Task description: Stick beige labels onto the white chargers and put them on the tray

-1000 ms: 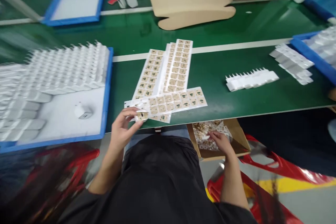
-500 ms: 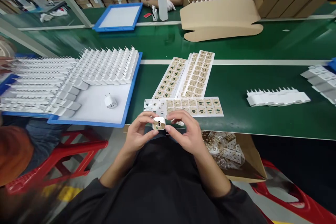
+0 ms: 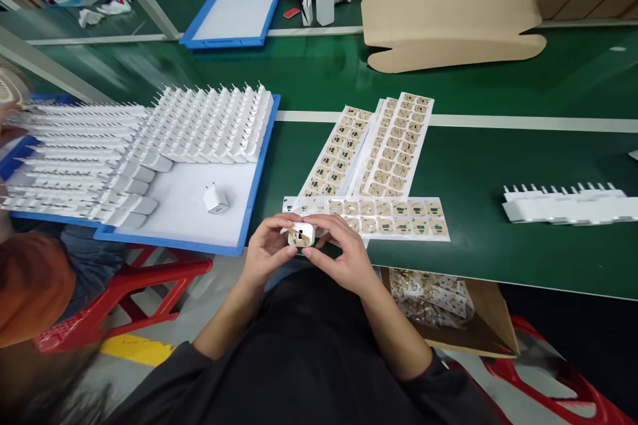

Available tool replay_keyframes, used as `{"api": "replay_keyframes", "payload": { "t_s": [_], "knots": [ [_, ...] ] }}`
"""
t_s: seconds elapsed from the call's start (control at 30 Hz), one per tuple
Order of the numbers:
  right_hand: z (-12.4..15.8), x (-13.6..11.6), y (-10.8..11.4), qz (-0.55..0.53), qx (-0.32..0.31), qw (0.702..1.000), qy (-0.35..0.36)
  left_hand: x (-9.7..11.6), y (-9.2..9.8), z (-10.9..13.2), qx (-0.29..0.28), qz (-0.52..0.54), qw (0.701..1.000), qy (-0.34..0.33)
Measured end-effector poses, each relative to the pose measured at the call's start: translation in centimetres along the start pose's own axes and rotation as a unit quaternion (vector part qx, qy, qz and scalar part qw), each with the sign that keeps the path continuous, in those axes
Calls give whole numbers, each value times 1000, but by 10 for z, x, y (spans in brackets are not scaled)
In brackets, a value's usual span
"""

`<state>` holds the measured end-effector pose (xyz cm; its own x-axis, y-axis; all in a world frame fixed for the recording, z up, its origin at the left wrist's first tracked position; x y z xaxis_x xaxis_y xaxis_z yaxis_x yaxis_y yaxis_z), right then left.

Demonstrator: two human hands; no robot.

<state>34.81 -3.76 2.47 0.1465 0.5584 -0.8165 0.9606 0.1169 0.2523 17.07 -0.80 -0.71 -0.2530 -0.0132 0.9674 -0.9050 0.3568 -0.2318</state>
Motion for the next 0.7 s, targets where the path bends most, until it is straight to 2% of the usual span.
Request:
{"api": "replay_keyframes", "payload": {
  "t_s": [0.17,0.3,0.5,0.7],
  "knots": [
    [-3,17,-3,116,37,991,53,-14,1,-21,-9,57,998,35],
    [1,25,-10,169,68,981,59,-21,-2,-28,-21,90,996,19],
    [1,31,-15,133,92,985,63,-34,-1,-27,-5,41,997,-67],
    [2,34,-15,109,115,987,40,-35,-1,-27,-24,46,997,-55]
  ]
}}
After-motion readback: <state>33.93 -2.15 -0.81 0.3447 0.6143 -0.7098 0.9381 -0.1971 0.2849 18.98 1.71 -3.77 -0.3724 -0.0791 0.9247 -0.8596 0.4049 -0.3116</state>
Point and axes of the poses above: each hand's wrist, its own z-axis away from the middle knuckle, its own y-axis out of the back of the hand, x = y × z, the point moved 2 cm from there along -z, towards the middle knuckle, and after that the axes turned 15 degrees about y, right-handed, at the moved point
